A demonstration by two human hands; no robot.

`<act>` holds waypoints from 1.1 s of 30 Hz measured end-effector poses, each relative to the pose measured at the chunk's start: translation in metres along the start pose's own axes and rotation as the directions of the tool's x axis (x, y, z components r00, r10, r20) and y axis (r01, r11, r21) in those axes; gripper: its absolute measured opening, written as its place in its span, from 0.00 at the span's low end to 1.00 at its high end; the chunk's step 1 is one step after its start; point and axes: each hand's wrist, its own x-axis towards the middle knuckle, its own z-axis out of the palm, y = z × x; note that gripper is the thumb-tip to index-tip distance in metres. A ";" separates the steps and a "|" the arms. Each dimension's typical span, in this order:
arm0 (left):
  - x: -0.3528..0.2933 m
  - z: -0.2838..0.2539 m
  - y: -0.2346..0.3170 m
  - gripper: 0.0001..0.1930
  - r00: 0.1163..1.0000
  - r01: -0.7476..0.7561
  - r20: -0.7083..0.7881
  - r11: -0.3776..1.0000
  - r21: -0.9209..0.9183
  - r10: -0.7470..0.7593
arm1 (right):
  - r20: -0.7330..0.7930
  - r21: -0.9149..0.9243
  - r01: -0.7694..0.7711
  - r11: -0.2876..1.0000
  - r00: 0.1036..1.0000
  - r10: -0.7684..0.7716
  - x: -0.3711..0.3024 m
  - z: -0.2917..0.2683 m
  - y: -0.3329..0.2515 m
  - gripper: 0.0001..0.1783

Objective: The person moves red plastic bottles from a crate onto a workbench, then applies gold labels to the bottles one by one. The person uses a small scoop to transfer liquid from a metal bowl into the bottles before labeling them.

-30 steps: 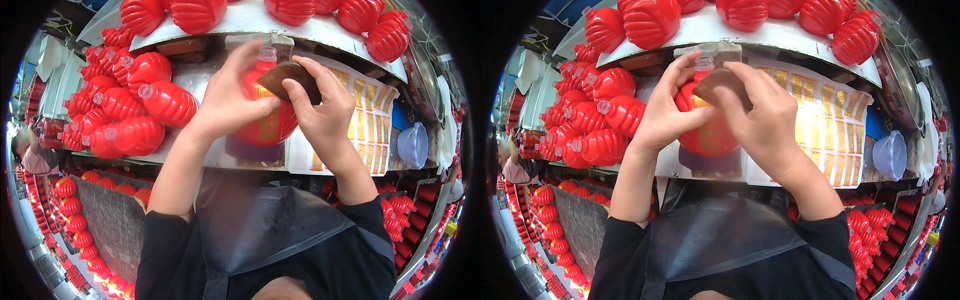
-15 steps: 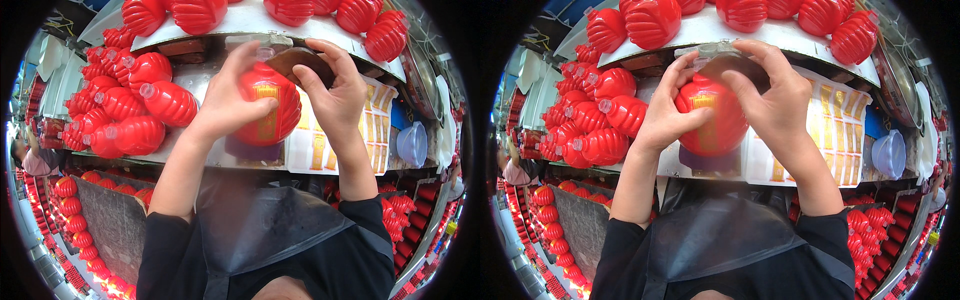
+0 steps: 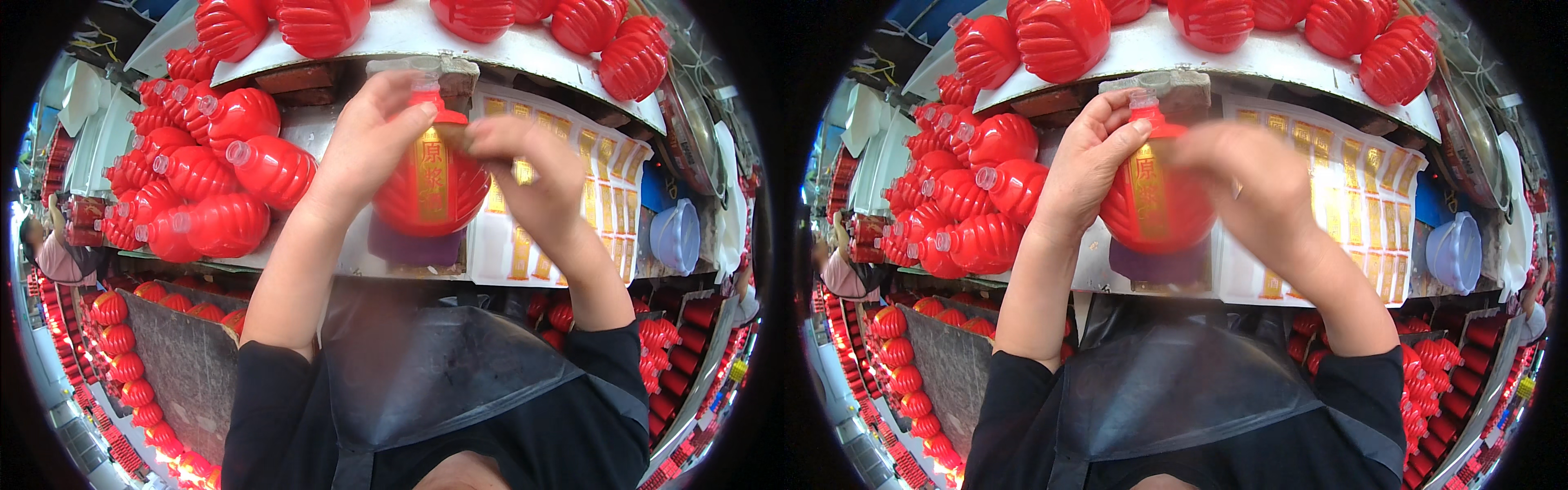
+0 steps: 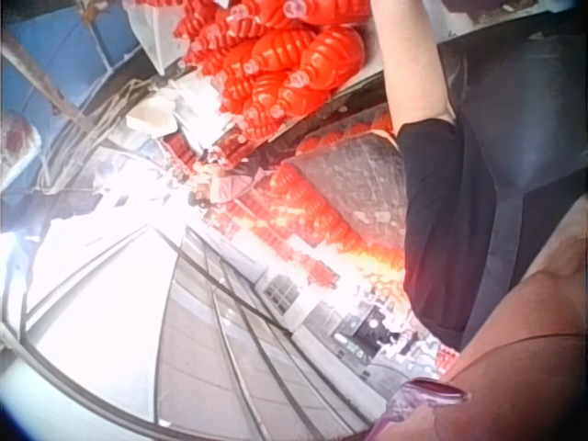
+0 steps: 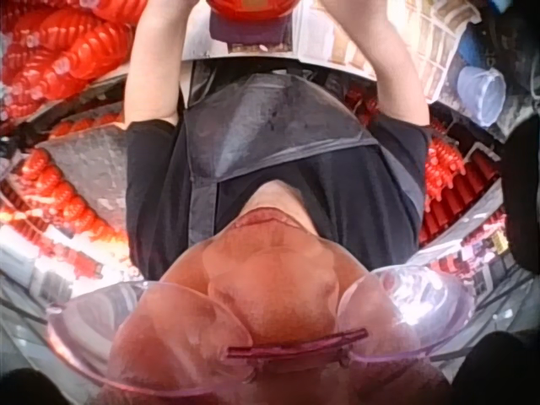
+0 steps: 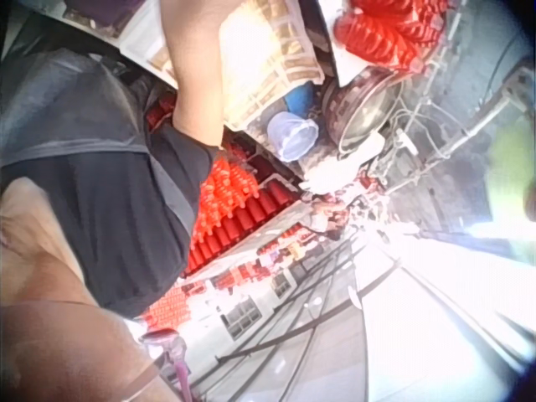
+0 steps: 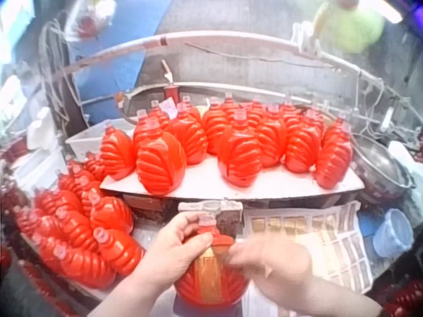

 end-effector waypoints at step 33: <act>-0.013 -0.007 -0.008 0.20 0.992 -0.128 0.018 0.991 -0.030 0.128 | 0.334 -0.201 0.316 0.927 0.912 -0.239 0.006 0.008 -0.059 0.10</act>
